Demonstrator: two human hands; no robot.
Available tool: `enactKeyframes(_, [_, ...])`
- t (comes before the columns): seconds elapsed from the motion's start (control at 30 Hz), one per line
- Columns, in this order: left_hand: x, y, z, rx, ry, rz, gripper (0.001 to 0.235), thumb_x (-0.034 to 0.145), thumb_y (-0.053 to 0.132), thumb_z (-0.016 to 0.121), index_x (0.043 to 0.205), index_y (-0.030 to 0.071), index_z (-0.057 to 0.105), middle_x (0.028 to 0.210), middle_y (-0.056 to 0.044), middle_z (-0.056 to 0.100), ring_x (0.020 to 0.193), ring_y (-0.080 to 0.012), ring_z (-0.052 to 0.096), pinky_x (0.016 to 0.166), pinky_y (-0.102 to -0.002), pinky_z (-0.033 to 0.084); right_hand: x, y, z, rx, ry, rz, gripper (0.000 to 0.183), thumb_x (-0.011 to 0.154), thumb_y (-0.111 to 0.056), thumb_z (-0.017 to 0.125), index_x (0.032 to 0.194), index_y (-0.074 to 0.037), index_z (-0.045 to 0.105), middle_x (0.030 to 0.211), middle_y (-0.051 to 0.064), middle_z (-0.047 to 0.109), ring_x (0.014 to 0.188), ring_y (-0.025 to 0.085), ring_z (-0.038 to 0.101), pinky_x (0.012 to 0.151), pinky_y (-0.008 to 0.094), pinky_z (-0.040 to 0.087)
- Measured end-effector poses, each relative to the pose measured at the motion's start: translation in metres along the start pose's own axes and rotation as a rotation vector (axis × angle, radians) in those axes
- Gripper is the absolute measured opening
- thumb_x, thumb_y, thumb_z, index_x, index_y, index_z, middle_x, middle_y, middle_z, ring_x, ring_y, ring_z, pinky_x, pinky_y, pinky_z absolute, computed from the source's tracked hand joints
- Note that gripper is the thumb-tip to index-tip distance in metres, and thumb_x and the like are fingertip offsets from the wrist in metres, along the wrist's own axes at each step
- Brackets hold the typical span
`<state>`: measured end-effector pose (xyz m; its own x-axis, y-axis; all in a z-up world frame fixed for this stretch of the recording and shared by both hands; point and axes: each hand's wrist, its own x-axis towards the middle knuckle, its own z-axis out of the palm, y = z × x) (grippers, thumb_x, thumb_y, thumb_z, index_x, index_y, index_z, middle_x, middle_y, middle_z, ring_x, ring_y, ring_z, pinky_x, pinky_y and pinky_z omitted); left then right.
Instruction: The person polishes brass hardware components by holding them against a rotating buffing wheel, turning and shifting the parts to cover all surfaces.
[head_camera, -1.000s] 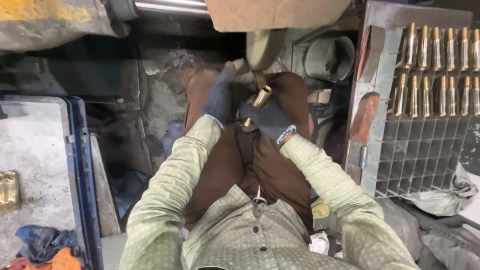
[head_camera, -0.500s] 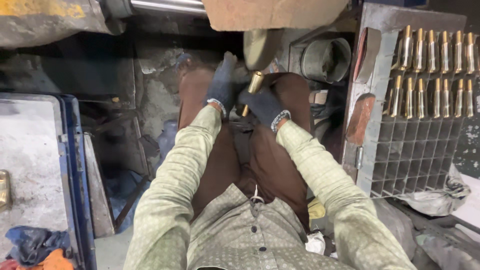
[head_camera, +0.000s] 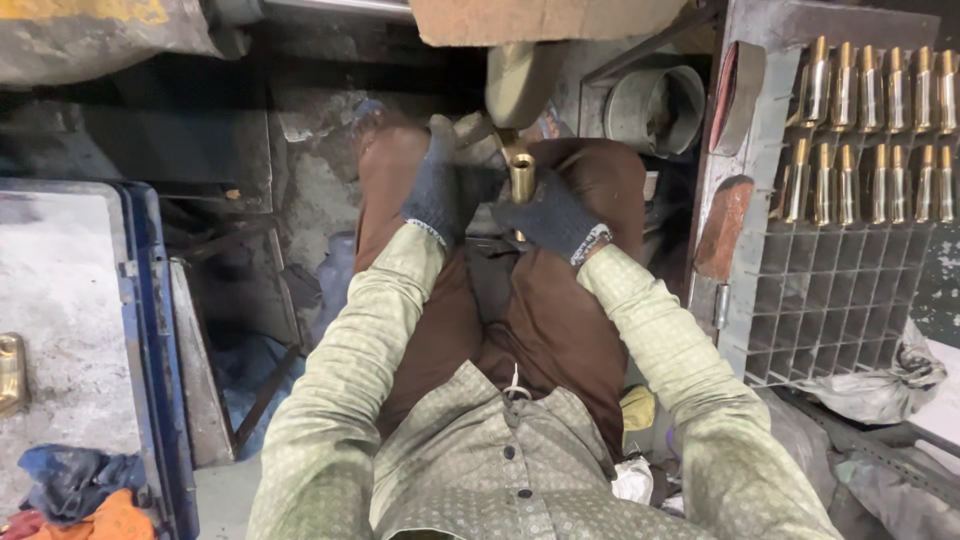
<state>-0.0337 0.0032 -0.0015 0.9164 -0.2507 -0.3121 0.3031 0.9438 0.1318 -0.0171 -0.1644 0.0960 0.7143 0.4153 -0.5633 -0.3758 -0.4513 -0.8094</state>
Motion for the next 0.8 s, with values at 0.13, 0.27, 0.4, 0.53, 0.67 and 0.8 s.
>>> enactKeyframes(0.13, [0.014,-0.006,-0.022,-0.188,-0.291,0.036,0.054,0.124,0.060,0.047,0.129,0.006,0.055,0.107,-0.009,0.063,0.098,-0.0292,0.060,0.085,-0.043,0.049,0.014,0.001,-0.002,-0.031,-0.007,0.081,0.019,0.084,-0.023,0.074,0.081,-0.005,0.067,0.067,0.004,0.068,0.057,0.013,0.065,0.053,0.030,0.052])
enactKeyframes(0.27, [0.028,-0.004,-0.020,0.056,0.313,0.046,0.065,0.101,0.060,0.048,0.139,0.008,0.055,0.110,-0.010,0.066,0.095,-0.0260,0.063,0.087,-0.041,0.053,0.032,0.012,-0.006,-0.164,0.008,0.084,0.022,0.086,-0.025,0.075,0.081,-0.003,0.070,0.068,0.004,0.070,0.060,0.013,0.067,0.055,0.030,0.053])
enactKeyframes(0.4, [0.034,0.003,-0.004,0.071,0.322,0.080,0.069,0.101,0.060,0.047,0.143,0.006,0.046,0.125,-0.018,0.068,0.107,-0.0280,0.066,0.094,-0.038,0.055,0.048,0.021,-0.001,-0.062,0.040,0.018,0.025,0.084,-0.023,0.078,0.091,-0.001,0.069,0.075,0.004,0.071,0.064,0.014,0.067,0.057,0.031,0.053])
enactKeyframes(0.53, [0.021,0.015,0.024,0.376,0.377,0.013,0.071,0.096,0.063,0.045,0.142,0.010,0.044,0.121,-0.019,0.069,0.098,-0.0266,0.066,0.084,-0.038,0.056,0.030,0.022,0.007,0.029,-0.090,-0.095,0.031,0.088,-0.026,0.081,0.104,-0.002,0.070,0.087,0.002,0.073,0.076,0.009,0.068,0.065,0.028,0.056])
enactKeyframes(0.67, [-0.037,0.011,0.063,0.353,0.108,-0.147,0.064,0.097,0.055,0.050,0.142,0.009,0.047,0.121,-0.017,0.070,0.099,-0.0236,0.068,0.085,-0.036,0.057,-0.039,0.042,0.010,-0.070,-0.261,-0.048,0.032,0.085,-0.024,0.080,0.108,-0.006,0.068,0.087,0.004,0.071,0.076,0.013,0.066,0.067,0.031,0.055])
enactKeyframes(0.8, [-0.091,0.004,0.094,0.416,-0.070,-0.207,0.058,0.099,0.047,0.055,0.141,0.007,0.050,0.120,-0.015,0.070,0.099,-0.0206,0.070,0.086,-0.034,0.059,-0.077,0.064,0.016,-0.211,-0.242,-0.474,0.043,0.091,-0.024,0.079,0.125,-0.002,0.063,0.112,0.011,0.069,0.100,0.020,0.066,0.083,0.037,0.054])
